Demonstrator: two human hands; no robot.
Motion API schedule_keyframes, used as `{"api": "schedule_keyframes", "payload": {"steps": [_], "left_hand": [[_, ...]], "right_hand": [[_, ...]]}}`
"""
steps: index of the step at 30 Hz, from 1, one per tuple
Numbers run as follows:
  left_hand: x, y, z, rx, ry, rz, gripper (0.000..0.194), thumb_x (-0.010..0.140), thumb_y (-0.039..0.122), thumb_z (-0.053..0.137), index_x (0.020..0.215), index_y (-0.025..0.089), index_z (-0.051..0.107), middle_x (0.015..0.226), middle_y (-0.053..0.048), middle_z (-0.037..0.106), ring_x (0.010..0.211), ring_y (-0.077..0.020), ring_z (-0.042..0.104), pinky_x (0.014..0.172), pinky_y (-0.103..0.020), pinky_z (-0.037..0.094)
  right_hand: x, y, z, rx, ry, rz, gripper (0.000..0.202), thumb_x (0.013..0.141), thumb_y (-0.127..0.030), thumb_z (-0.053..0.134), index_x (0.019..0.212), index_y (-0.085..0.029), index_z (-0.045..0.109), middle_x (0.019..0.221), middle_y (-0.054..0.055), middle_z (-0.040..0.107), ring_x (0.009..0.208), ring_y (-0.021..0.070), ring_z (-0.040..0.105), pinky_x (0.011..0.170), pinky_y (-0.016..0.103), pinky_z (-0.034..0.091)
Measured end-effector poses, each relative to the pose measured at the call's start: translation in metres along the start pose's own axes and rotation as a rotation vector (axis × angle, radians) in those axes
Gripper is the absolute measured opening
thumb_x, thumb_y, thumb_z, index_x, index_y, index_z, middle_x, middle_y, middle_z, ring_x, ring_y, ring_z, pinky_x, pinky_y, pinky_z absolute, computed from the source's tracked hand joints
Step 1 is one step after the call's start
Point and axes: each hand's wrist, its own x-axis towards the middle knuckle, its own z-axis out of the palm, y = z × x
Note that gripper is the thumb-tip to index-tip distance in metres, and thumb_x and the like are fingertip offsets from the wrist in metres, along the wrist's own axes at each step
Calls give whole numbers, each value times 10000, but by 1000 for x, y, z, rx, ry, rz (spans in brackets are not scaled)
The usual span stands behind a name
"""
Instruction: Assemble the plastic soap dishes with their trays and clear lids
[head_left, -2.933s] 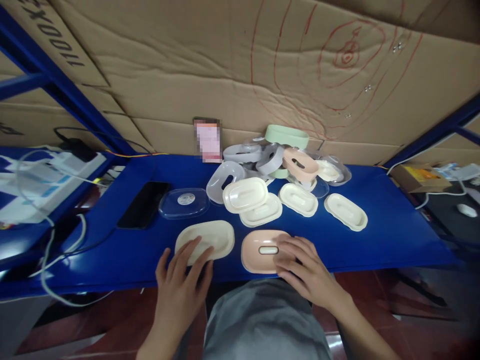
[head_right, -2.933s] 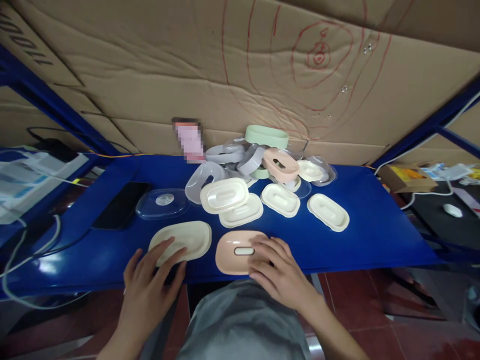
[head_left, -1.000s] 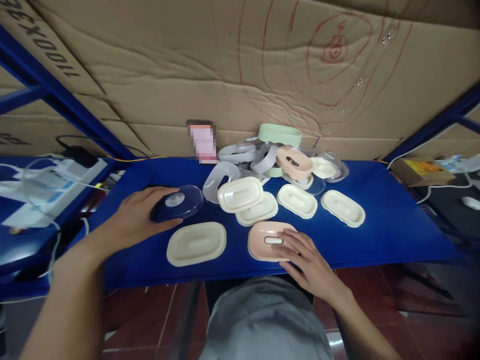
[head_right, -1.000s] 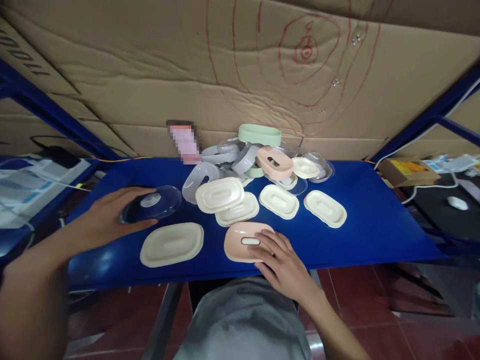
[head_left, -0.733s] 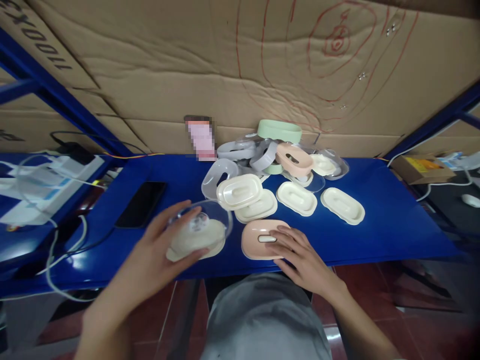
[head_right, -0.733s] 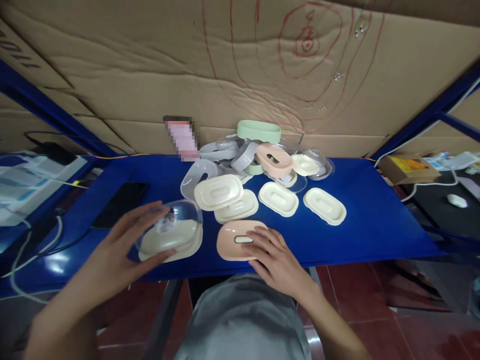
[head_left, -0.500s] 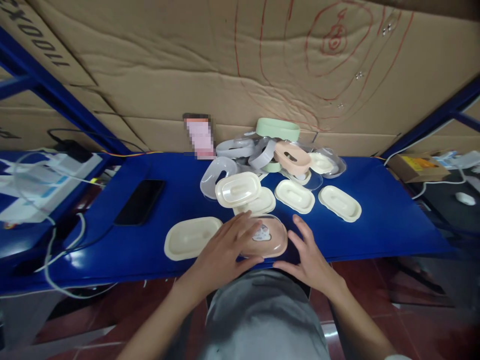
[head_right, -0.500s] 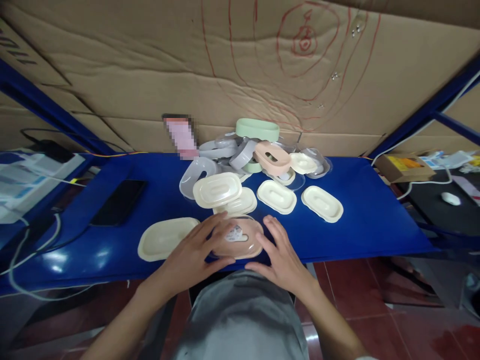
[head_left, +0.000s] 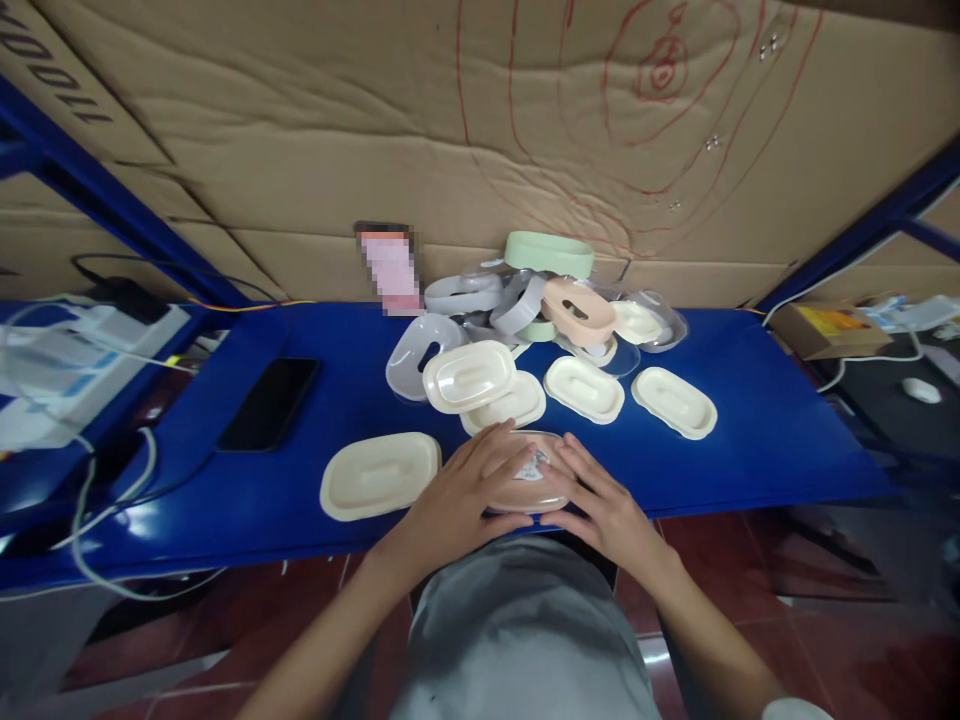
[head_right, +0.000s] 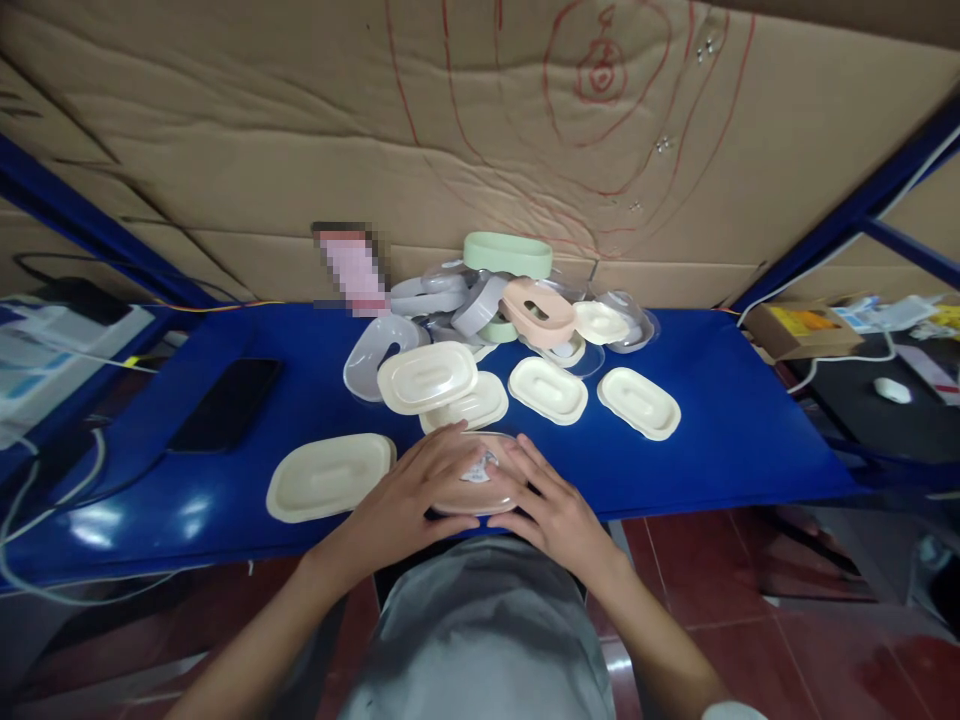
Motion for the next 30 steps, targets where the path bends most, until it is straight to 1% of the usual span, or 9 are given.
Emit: {"api": "schedule_keyframes", "payload": {"steps": [4,11,14,16,18,20,23,27,30], "left_hand": [[0,0,3,1,11,-1,870,996,414,732,1701,351,228,1725,-132,377,1622,-329,328,1258,-571,429],[2,6,4,48,46,7,846,999,412,723,1696,366,244,1726,-140,368,1611,-358,345,1223,-575,463],[-15,7,-9,157,105,-27,814,1000,434,711,1683,349,276,1745,-165,315,1602,-399,348,1237,-626,422],[-38,2,-21,247,203,-118,769,1010,388,692,1669,346,298,1685,-162,421,1546,-391,441,1252,-649,385],[-68,-6,-32,351,299,-236,689,998,311,693,1614,352,386,1576,-144,545,1478,-387,519,1251,-673,360],[-97,-15,-39,425,319,-335,563,992,305,687,1521,331,496,1518,-152,585,1429,-420,554,1213,-713,367],[-123,-22,-36,403,287,-372,418,1006,305,658,1416,296,581,1477,-169,609,1336,-422,614,1107,-679,473],[-115,-8,-15,335,263,-273,355,1000,251,658,1348,316,650,1436,-116,660,1263,-351,660,1065,-581,511],[-90,10,-1,303,208,-186,337,1015,209,629,1333,311,679,1431,-92,681,1257,-303,671,1073,-526,512]], "right_hand": [[-3,1,-1,13,42,17,745,1048,-273,672,1692,-380,312,1742,66,363,1617,334,322,1249,580,461],[-3,-2,-2,-53,-28,21,733,1059,-271,649,1700,-357,302,1758,71,326,1626,317,306,1250,551,463],[-14,0,-8,-70,7,39,717,1051,-274,655,1688,-372,339,1737,58,374,1581,320,404,1218,526,511],[-28,8,-23,-120,135,67,718,1027,-251,681,1665,-399,387,1686,45,464,1520,335,500,1200,544,534],[-45,24,-47,-233,328,158,714,993,-251,725,1633,-408,449,1619,48,550,1461,353,570,1205,573,523],[-63,51,-76,-399,503,329,680,974,-344,762,1604,-376,506,1590,79,581,1455,361,574,1226,567,491],[-87,103,-112,-590,591,564,626,982,-525,719,1535,-256,600,1558,166,600,1465,358,564,1213,499,483],[-107,162,-131,-621,536,684,640,982,-607,665,1474,-198,645,1524,215,616,1447,349,581,1180,435,483],[-108,181,-131,-631,507,679,669,990,-607,629,1502,-178,613,1572,235,562,1487,363,533,1186,463,467]]}}
